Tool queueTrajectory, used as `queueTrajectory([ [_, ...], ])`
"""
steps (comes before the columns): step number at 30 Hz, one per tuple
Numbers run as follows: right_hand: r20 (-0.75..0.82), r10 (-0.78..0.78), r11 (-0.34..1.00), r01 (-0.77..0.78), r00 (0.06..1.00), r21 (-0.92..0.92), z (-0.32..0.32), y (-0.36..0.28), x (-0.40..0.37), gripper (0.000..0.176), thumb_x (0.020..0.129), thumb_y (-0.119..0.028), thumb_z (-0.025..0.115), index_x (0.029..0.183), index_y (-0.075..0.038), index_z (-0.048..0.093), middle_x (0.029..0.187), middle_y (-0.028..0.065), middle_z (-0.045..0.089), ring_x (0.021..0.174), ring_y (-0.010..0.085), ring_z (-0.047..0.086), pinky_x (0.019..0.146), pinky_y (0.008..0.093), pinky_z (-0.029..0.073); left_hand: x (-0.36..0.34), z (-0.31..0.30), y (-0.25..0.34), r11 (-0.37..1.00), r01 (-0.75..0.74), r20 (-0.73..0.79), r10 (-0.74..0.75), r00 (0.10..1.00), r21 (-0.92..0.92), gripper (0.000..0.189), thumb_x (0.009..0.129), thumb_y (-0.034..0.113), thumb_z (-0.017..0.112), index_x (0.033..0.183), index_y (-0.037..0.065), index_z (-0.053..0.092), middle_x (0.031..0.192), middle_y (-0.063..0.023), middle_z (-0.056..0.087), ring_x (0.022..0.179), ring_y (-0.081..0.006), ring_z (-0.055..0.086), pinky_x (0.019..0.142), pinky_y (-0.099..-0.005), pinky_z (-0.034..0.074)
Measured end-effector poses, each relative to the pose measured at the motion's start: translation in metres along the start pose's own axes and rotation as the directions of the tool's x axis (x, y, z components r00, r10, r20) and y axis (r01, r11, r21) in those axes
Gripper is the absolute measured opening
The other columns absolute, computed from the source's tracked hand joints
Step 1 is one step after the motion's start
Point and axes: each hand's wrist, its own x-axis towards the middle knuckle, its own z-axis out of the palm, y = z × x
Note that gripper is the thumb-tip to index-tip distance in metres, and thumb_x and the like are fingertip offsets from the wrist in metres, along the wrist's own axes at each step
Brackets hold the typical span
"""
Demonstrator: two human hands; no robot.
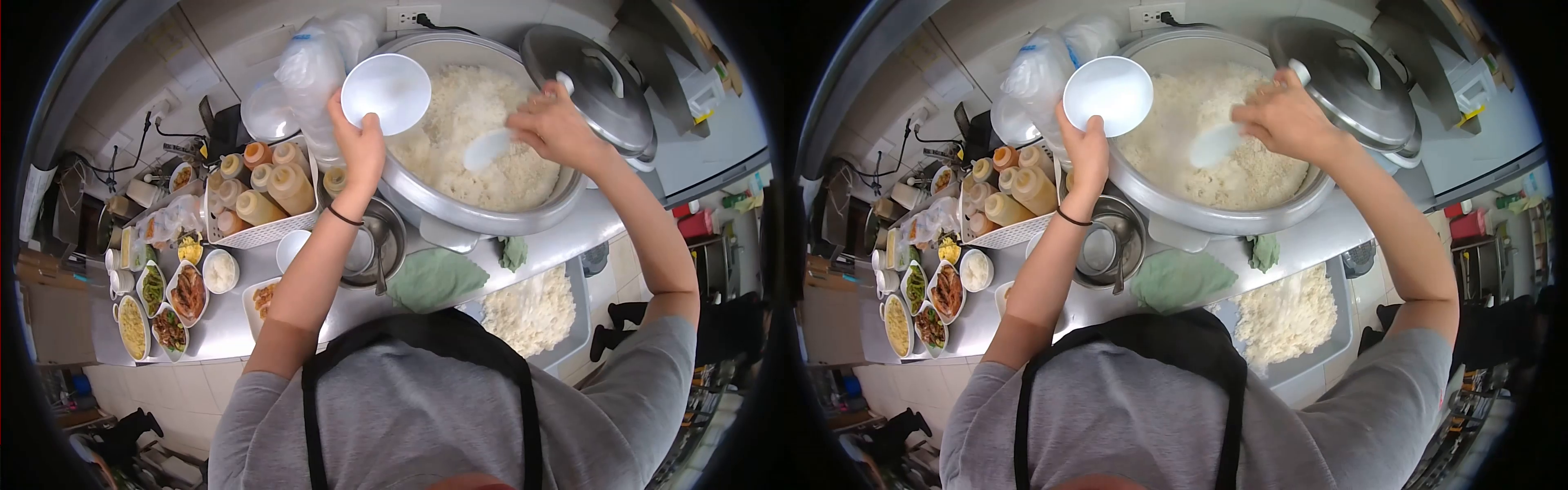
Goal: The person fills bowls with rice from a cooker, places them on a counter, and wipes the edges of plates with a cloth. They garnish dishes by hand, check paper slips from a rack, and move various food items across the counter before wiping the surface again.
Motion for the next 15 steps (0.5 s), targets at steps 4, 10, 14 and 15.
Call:
queueTrajectory([
  [4, 0.310, 0.042, 0.989, -0.084, 0.950, 0.121, 0.070, 0.000, -0.006, 0.011, 0.071, -0.022, 0.063, 0.081, -0.016, 0.060, 0.065, 0.0034, 0.059, 0.077, 0.0177, 0.055, 0.081, 0.0341, 0.028, 0.000, 0.001, 0.004, 1.000, 0.019, 0.014, -0.019, 1.000, -0.015, 0.048, 0.069, -0.001, 0.039, 0.116, -0.002, 0.032, 0.107, -0.0187, 0.045, 0.099, -0.0263, 0.047, 0.089, -0.0321, 0.035],
  [10, 0.208, 0.024, 0.987, 0.010, 0.978, -0.161, 0.134, 0.024, 0.057, 0.011, 0.071, -0.023, 0.062, 0.079, -0.014, 0.061, 0.067, 0.0037, 0.060, 0.078, 0.0191, 0.056, 0.078, 0.0336, 0.029, 0.000, 0.001, 0.000, 1.000, -0.003, 0.022, 0.004, 1.000, -0.026, 0.048, 0.069, -0.001, 0.039, 0.116, -0.002, 0.032, 0.107, -0.0186, 0.045, 0.099, -0.0260, 0.047, 0.089, -0.0322, 0.035],
  [14, 0.156, 0.110, 0.950, -0.058, 0.982, -0.308, 0.102, 0.034, 0.082, 0.008, 0.072, -0.020, 0.060, 0.076, -0.013, 0.061, 0.069, 0.0041, 0.060, 0.078, 0.0185, 0.055, 0.078, 0.0334, 0.029, 0.000, 0.001, 0.001, 1.000, -0.003, 0.023, 0.004, 1.000, -0.020, 0.048, 0.069, -0.001, 0.039, 0.116, -0.002, 0.032, 0.107, -0.0185, 0.045, 0.099, -0.0260, 0.047, 0.089, -0.0323, 0.035],
  [15, 0.044, 0.133, 0.947, -0.114, 0.990, -0.300, 0.102, 0.039, 0.088, 0.005, 0.070, -0.017, 0.059, 0.075, -0.014, 0.060, 0.068, 0.0034, 0.059, 0.077, 0.0176, 0.055, 0.076, 0.0332, 0.030, 0.000, 0.001, 0.001, 1.000, 0.001, 0.018, 0.000, 1.000, -0.023, 0.048, 0.069, -0.001, 0.039, 0.116, -0.002, 0.032, 0.107, -0.0185, 0.045, 0.099, -0.0260, 0.047, 0.089, -0.0324, 0.035],
])
